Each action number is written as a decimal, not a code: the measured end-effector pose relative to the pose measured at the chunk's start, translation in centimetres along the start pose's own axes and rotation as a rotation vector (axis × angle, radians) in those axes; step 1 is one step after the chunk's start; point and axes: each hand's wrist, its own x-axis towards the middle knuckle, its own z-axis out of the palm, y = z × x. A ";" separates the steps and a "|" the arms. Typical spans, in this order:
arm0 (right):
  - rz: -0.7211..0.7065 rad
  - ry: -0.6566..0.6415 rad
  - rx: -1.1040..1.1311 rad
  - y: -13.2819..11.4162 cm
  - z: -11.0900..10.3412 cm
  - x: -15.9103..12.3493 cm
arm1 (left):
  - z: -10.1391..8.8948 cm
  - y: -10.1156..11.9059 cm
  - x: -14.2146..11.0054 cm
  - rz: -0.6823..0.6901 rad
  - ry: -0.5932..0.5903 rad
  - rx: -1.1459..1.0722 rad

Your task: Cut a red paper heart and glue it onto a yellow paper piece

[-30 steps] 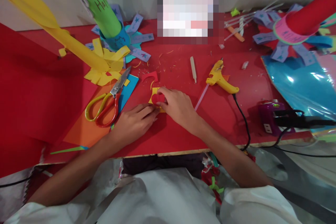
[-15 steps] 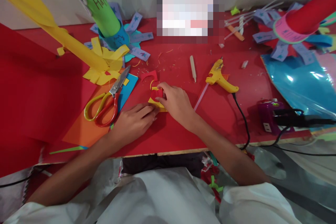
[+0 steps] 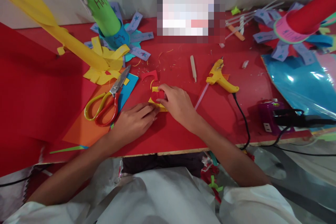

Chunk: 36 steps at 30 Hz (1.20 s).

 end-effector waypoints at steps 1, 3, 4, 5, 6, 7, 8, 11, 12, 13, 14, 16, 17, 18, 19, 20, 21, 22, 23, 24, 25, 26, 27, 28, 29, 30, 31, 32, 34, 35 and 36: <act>-0.005 -0.003 0.000 0.0 0.0 -0.2 | 0.0 0.0 0.0 -0.002 0.002 0.005; -0.013 -0.015 -0.003 0.0 0.1 -0.4 | 0.0 0.0 0.1 0.004 0.015 0.014; -0.017 -0.020 -0.005 0.0 0.1 -0.5 | 0.0 0.0 0.2 0.010 0.026 0.016; -0.023 -0.022 -0.008 0.1 0.1 -0.6 | 0.0 0.0 0.3 0.016 0.037 0.017; -0.028 -0.020 -0.012 0.1 0.2 -0.6 | -0.1 0.0 0.3 0.020 0.049 0.016; -0.033 -0.017 -0.016 0.1 0.2 -0.6 | -0.1 0.0 0.4 0.024 0.058 0.016; -0.038 -0.013 -0.020 0.2 0.2 -0.5 | -0.1 0.0 0.5 0.027 0.064 0.016; -0.046 -0.002 -0.030 0.2 0.3 -0.4 | -0.1 0.0 0.5 0.028 0.065 0.022; -0.044 0.002 -0.033 0.2 0.3 -0.4 | -0.2 0.0 0.5 0.025 0.059 0.026; -0.042 0.005 -0.037 0.2 0.4 -0.4 | -0.2 0.0 0.5 0.023 0.051 0.029; -0.036 0.009 -0.039 0.2 0.4 -0.4 | -0.2 0.0 0.5 0.021 0.044 0.029; -0.027 0.010 -0.036 0.2 0.4 -0.4 | -0.1 0.0 0.4 0.017 0.034 0.024; -0.027 0.007 -0.033 0.1 0.4 -0.4 | -0.1 0.0 0.4 0.017 0.031 0.017; -0.028 0.004 -0.032 0.1 0.4 -0.4 | 0.0 0.0 0.4 0.015 0.031 0.010; -0.031 -0.002 -0.033 0.1 0.3 -0.4 | 0.0 0.0 0.3 0.012 0.032 0.004; -0.033 -0.008 -0.035 0.1 0.3 -0.4 | 0.1 0.0 0.3 0.009 0.036 0.000; -0.034 -0.012 -0.039 0.1 0.2 -0.4 | 0.1 0.0 0.2 0.005 0.039 -0.002; -0.033 -0.013 -0.042 0.2 0.2 -0.5 | 0.2 0.0 0.2 -0.001 0.043 -0.002; -0.031 -0.012 -0.045 0.2 0.2 -0.5 | 0.2 0.0 0.1 -0.006 0.045 0.000; -0.029 -0.010 -0.047 0.2 0.2 -0.5 | 0.2 0.0 0.1 -0.010 0.046 0.001; -0.026 -0.006 -0.049 0.2 0.2 -0.5 | 0.2 0.0 0.1 -0.011 0.046 0.002; -0.022 -0.002 -0.052 0.1 0.2 -0.5 | 0.2 -0.1 0.1 -0.013 0.047 0.003; -0.018 0.001 -0.056 0.1 0.2 -0.5 | 0.1 -0.1 0.1 -0.016 0.049 0.004; -0.015 0.003 -0.060 0.1 0.2 -0.6 | 0.1 -0.1 0.0 -0.017 0.050 0.004; -0.014 0.004 -0.061 0.1 0.2 -0.6 | 0.1 -0.1 0.0 -0.017 0.050 0.002; -0.014 0.004 -0.061 0.0 0.2 -0.6 | 0.1 -0.1 0.0 -0.018 0.049 -0.001; -0.016 0.003 -0.061 0.0 0.2 -0.7 | 0.2 -0.1 0.0 -0.016 0.044 -0.006; -0.018 0.002 -0.062 0.0 0.3 -0.7 | 0.2 -0.1 0.0 -0.013 0.039 -0.012; -0.021 0.002 -0.070 -0.1 0.3 -0.8 | 0.4 -0.2 -0.1 -0.005 0.037 -0.019; -0.021 0.004 -0.076 -0.1 0.2 -0.8 | 0.4 -0.2 -0.2 -0.003 0.040 -0.018; -0.021 0.006 -0.081 -0.1 0.2 -0.8 | 0.5 -0.2 -0.2 -0.001 0.044 -0.017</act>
